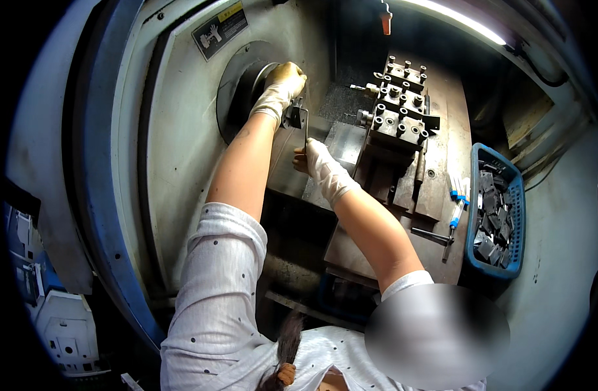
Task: The person operates a CNC lathe, opening and closing the machine door, loading small metal parts into the chuck, and using a wrench to tighten the chuck. The person also removes finished parts and places them into a blue basket.
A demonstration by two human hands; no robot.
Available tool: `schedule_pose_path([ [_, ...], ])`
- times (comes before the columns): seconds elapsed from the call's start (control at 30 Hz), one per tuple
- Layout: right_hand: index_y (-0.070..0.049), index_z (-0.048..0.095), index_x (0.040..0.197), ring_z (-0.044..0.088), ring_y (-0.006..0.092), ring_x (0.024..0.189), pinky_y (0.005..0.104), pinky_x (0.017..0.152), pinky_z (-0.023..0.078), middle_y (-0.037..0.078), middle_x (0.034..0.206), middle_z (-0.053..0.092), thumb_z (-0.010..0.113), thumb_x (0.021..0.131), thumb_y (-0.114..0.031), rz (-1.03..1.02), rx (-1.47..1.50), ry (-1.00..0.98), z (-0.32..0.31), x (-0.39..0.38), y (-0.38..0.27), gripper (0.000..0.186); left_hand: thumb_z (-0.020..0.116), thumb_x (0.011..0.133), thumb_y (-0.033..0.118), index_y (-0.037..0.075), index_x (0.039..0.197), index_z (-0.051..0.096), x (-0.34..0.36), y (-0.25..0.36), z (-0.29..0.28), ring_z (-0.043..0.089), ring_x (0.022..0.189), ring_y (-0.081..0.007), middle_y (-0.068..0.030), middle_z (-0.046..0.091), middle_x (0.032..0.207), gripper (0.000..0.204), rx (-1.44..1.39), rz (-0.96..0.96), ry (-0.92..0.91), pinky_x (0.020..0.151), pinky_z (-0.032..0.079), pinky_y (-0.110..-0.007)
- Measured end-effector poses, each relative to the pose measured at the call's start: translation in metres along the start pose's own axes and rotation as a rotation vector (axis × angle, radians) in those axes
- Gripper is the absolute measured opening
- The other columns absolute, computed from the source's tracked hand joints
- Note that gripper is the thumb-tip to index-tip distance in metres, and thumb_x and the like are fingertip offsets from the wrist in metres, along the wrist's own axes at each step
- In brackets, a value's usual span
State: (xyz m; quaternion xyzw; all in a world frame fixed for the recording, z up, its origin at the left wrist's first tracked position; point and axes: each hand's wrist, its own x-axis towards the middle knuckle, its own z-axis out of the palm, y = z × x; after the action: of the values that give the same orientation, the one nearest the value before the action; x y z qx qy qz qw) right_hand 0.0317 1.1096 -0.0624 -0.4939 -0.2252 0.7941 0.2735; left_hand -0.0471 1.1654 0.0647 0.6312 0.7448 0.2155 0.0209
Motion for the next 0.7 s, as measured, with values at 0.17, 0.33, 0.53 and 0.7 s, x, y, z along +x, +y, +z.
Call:
schedule_pose_path([
  [0.17, -0.008, 0.051, 0.067, 0.048, 0.02, 0.067, 0.0331, 0.058, 0.038, 0.005, 0.065, 0.05, 0.033, 0.073, -0.033, -0.032, 0.186, 0.256, 0.019, 0.02, 0.005, 0.031, 0.053, 0.066, 0.025, 0.01, 0.08, 0.057, -0.006, -0.002, 0.001, 0.052, 0.078, -0.0214, -0.01, 0.055, 0.081, 0.022, 0.002, -0.019, -0.02, 0.071, 0.04, -0.028],
  [0.33, -0.002, 0.055, 0.066, 0.049, 0.0168, 0.06, 0.0287, 0.052, 0.039, 0.007, 0.065, 0.054, 0.044, 0.065, -0.029, -0.096, 0.197, 0.576, 0.016, 0.109, 0.001, 0.029, 0.051, 0.066, 0.025, 0.012, 0.079, 0.058, -0.012, 0.007, -0.001, 0.053, 0.076, -0.022, -0.0093, 0.055, 0.079, 0.019, -0.054, 0.034, 0.09, 0.069, 0.041, -0.03],
  [0.53, 0.002, 0.053, 0.08, 0.046, 0.0232, 0.068, 0.0287, 0.065, 0.036, 0.013, 0.078, 0.053, 0.044, 0.063, -0.036, -0.273, 0.047, 0.57, 0.021, 0.031, -0.016, 0.043, 0.051, 0.067, 0.024, 0.009, 0.08, 0.057, -0.021, -0.004, 0.006, 0.053, 0.072, -0.0223, -0.01, 0.055, 0.077, 0.021, -0.089, 0.062, 0.229, 0.063, 0.042, -0.028],
  [0.7, 0.004, 0.053, 0.077, 0.046, 0.022, 0.066, 0.0298, 0.064, 0.035, 0.014, 0.075, 0.053, 0.046, 0.062, -0.035, -0.394, -0.007, 0.511, 0.015, 0.031, -0.018, 0.043, 0.05, 0.068, 0.024, 0.009, 0.079, 0.057, -0.027, -0.008, 0.01, 0.053, 0.071, -0.0231, -0.0106, 0.055, 0.076, 0.02, -0.125, 0.099, 0.348, 0.064, 0.041, -0.029],
])
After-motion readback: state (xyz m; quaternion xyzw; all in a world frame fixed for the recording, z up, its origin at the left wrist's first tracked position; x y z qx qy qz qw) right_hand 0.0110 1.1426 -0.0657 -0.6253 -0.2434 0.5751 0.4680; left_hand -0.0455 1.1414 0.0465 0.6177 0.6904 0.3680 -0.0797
